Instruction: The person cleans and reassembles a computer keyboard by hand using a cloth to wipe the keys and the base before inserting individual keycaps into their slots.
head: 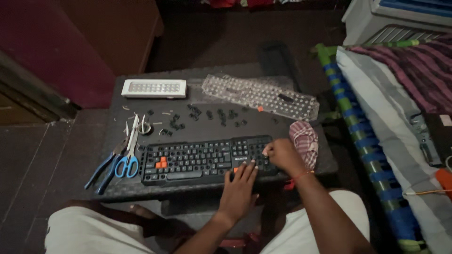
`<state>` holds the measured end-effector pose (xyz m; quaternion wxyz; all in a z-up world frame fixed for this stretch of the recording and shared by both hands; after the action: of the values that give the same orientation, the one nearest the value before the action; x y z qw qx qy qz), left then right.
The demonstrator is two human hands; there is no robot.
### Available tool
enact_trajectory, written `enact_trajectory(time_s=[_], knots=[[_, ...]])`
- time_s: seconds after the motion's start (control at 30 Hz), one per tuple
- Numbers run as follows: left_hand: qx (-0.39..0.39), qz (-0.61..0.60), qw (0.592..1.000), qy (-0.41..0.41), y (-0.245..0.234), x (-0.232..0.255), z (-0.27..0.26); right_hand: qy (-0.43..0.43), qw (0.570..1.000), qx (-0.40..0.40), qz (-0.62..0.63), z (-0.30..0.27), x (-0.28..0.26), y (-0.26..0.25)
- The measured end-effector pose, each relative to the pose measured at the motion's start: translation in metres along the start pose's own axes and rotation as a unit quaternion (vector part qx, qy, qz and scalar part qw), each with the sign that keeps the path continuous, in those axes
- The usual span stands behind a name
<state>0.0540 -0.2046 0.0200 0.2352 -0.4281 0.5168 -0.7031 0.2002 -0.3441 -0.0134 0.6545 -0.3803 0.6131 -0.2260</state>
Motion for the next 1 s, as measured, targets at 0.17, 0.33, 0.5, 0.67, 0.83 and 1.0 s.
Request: enact_trajectory(time_s=[0.17, 0.33, 0.5, 0.67, 0.83, 1.0], knots=[[0.018, 0.076, 0.996, 0.034, 0.004, 0.003, -0.008, 0.061, 0.997, -0.014, -0.033, 0.004, 0.001, 0.003], [-0.037, 0.073, 0.997, 0.014, 0.008, 0.002, -0.009, 0.048, 0.998, -0.032, -0.019, 0.001, -0.006, -0.001], [-0.073, 0.065, 0.995, -0.002, 0.004, 0.004, -0.013, -0.010, 1.000, -0.021, -0.011, -0.003, -0.015, -0.004], [-0.074, 0.072, 0.995, 0.001, 0.007, 0.002, -0.013, 0.036, 0.999, -0.016, -0.008, -0.004, -0.013, -0.004], [-0.058, 0.110, 0.992, 0.012, 0.020, -0.003, -0.011, 0.049, 0.998, -0.026, -0.026, 0.002, -0.009, -0.002], [-0.052, 0.093, 0.994, 0.003, 0.031, -0.009, -0.012, 0.081, 0.995, -0.042, -0.044, 0.009, -0.006, 0.005]])
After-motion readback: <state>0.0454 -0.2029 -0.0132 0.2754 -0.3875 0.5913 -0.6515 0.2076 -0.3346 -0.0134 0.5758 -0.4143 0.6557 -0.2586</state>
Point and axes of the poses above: each hand's wrist, its own z-axis towards the middle knuckle, its own y-axis out of the palm, x = y × z, the point moved 7 cm from there along z, towards the middle knuckle, and after that the axes turned 12 degrees about y, right-handed, at the moved point
